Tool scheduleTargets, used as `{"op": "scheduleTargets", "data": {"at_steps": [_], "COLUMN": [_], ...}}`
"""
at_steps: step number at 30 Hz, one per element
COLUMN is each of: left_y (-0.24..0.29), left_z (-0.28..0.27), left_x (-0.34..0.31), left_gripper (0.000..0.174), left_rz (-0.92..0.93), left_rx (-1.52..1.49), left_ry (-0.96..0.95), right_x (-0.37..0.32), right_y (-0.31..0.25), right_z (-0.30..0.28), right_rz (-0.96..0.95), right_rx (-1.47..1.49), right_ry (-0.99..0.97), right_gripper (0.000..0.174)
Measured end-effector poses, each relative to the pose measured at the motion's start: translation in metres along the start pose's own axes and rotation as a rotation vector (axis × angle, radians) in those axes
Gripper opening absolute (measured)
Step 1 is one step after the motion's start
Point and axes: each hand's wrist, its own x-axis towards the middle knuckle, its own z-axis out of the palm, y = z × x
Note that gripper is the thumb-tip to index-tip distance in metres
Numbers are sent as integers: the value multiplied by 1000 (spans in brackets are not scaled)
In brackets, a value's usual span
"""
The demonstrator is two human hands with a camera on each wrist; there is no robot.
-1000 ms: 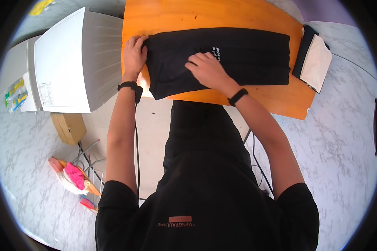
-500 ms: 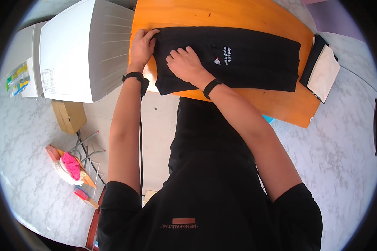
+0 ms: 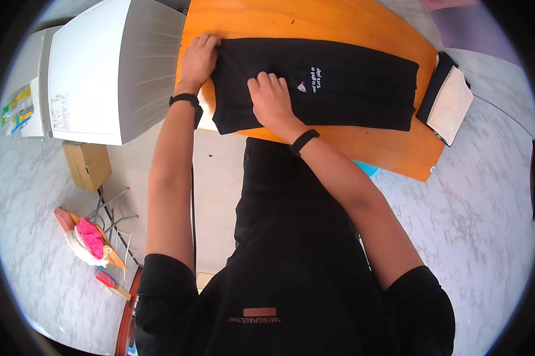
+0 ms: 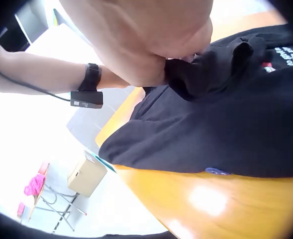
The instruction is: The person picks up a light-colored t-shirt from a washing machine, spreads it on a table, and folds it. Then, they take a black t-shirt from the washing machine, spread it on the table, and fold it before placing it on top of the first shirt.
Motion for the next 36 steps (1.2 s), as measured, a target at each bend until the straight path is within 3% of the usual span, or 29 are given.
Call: {"op": "scheduleTargets", "data": {"at_steps": [8,11,13,15,16,18,19,21,22,25,26,30,36], "left_y": [1,28,46,66,80,106,116,130,125,131,139,155,158], "left_z": [-3,-20,-24,-24,-31,-41,-35,-16,-1,20,19,-3,-20], "left_x": [2,-7,-28,-50,-56,-61,-61,-72,-77,-79,-74,-65,-62], "left_gripper": [24,30,28,20,20,25,25,27,19,13,17,22,22], "left_rz": [92,143,-224,-849,-845,-1234,-1231,-1174,-1181,-1129,-1109,-1210,-1204], "left_rx": [75,150,-140,-775,-774,-1399,-1400,-1929,-2107,-2041,-2099,-2029,-2099], "left_ry": [-6,146,23,-170,-176,-436,-437,-241,-257,-125,-26,-18,-8], "right_x": [-20,-22,-20,-16,-15,-13,-13,-15,-15,-34,-43,-60,-38], "right_y": [2,0,-1,-2,-3,-4,-5,-4,-3,12,20,54,72], "right_z": [7,3,-7,-13,-15,-20,-21,-22,-23,-42,-44,-49,-26], "right_rz": [-211,-210,-157,-144,-140,-138,-141,-151,-163,-120,-20,132,92], "right_rx": [113,224,316,324,333,370,410,451,493,503,456,215,96], "right_ry": [134,161,142,162,176,198,217,228,238,252,196,119,188], "right_gripper": [17,19,26,26,25,25,25,25,26,27,33,51,46]}}
